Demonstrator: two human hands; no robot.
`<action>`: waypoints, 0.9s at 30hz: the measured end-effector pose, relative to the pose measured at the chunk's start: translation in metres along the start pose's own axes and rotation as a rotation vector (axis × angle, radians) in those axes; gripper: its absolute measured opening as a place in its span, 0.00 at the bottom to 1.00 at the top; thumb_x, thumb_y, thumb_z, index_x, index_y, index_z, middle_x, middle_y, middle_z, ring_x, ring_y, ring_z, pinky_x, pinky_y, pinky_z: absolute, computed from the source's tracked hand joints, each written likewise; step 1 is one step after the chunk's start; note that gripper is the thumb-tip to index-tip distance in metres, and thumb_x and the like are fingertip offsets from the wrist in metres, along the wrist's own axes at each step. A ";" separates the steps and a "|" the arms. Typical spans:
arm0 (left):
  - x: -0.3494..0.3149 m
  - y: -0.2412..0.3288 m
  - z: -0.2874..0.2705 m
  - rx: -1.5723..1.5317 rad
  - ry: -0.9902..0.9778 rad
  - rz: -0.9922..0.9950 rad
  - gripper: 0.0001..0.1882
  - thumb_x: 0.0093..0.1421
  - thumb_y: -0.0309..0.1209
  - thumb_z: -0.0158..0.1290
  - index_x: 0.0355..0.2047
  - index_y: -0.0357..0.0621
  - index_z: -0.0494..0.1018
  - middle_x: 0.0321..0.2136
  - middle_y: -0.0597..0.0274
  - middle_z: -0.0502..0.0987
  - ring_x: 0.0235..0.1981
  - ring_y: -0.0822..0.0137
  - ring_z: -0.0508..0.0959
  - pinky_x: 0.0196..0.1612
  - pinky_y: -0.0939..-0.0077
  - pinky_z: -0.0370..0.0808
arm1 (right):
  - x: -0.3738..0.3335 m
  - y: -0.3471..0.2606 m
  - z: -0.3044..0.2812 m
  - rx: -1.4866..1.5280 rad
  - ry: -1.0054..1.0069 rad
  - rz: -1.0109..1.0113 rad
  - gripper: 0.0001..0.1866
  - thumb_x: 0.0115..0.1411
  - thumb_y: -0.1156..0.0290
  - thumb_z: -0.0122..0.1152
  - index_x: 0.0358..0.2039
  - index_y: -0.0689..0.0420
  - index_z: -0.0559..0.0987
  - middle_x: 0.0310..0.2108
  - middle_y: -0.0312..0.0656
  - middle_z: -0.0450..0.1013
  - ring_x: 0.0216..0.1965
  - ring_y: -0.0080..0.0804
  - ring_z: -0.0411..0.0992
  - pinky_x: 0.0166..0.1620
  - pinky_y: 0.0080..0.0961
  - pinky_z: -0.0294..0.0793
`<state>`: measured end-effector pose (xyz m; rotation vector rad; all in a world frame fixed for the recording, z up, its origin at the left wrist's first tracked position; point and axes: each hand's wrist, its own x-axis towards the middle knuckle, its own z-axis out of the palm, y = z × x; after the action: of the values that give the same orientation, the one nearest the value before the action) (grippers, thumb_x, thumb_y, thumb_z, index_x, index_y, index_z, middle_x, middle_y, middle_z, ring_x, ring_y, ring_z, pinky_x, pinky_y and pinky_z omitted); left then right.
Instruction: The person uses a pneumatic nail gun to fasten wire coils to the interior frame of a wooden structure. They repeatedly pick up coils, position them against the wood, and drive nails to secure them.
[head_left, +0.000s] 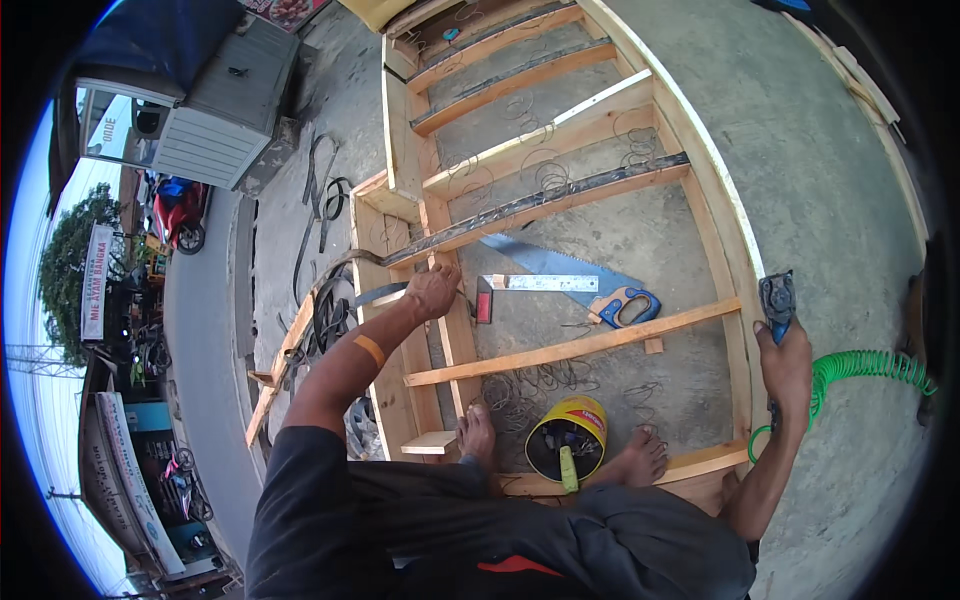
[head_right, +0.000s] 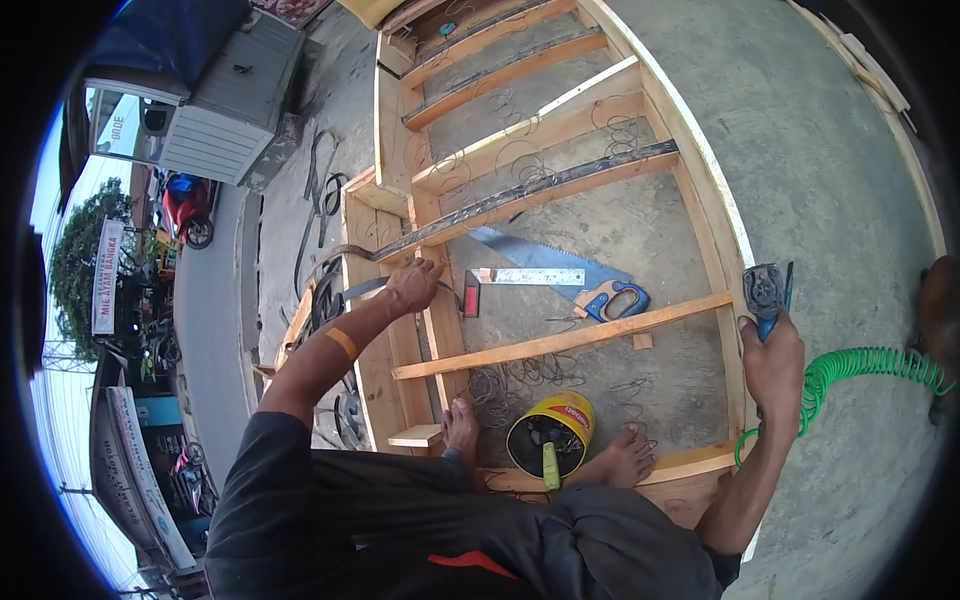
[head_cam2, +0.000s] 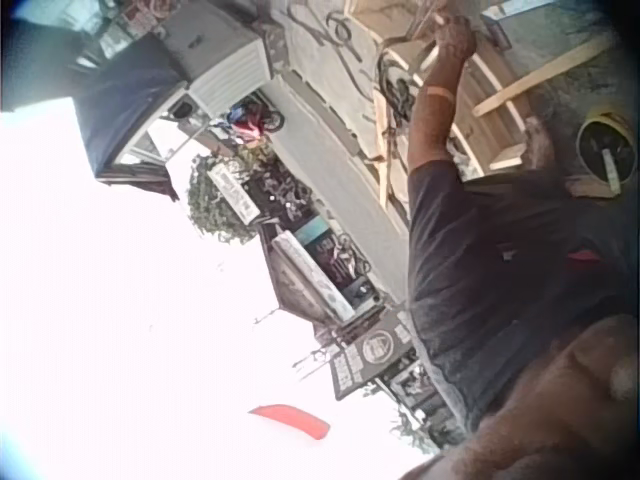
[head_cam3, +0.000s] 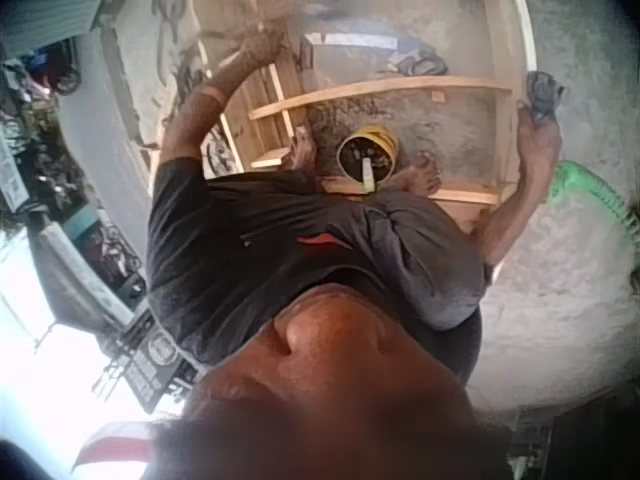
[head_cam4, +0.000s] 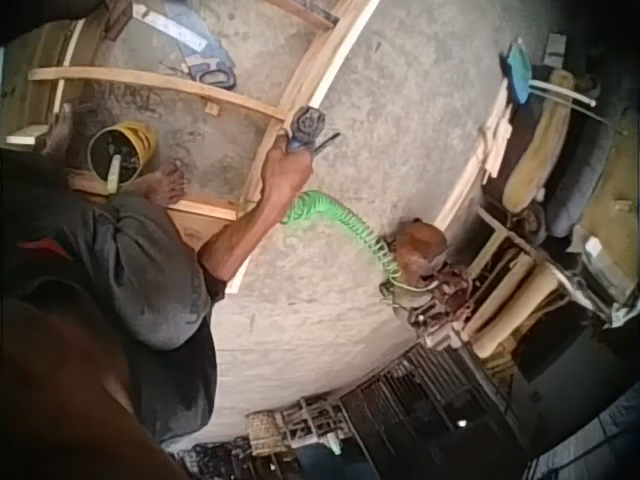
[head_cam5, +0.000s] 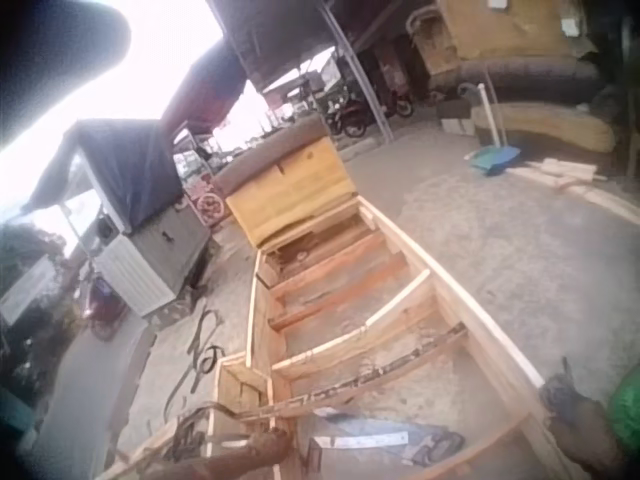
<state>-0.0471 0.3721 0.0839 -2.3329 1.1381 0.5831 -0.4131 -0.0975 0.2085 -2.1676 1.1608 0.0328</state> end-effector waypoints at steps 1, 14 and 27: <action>0.009 0.003 0.032 0.051 0.110 -0.028 0.19 0.65 0.32 0.49 0.54 0.41 0.78 0.55 0.51 0.78 0.58 0.50 0.77 0.61 0.51 0.73 | 0.001 -0.006 0.005 -0.032 0.010 -0.005 0.18 0.65 0.68 0.62 0.50 0.67 0.78 0.39 0.62 0.80 0.46 0.63 0.78 0.48 0.43 0.74; 0.027 0.198 -0.102 -1.000 0.668 -0.092 0.11 0.60 0.31 0.54 0.39 0.35 0.73 0.30 0.38 0.81 0.32 0.40 0.84 0.36 0.45 0.79 | 0.000 0.021 0.038 -0.066 0.091 -0.109 0.18 0.65 0.70 0.61 0.53 0.66 0.76 0.41 0.59 0.80 0.45 0.50 0.80 0.50 0.41 0.74; -0.032 0.191 -0.066 -0.839 0.312 0.255 0.22 0.56 0.37 0.60 0.47 0.35 0.76 0.32 0.41 0.84 0.37 0.43 0.85 0.45 0.49 0.80 | 0.022 0.026 0.049 0.013 -0.056 -0.184 0.21 0.67 0.70 0.57 0.58 0.66 0.75 0.44 0.53 0.80 0.44 0.41 0.78 0.52 0.37 0.73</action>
<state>-0.2088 0.2501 0.1111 -3.0817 1.5646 0.9541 -0.4058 -0.0960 0.1490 -2.2387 0.9239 0.0050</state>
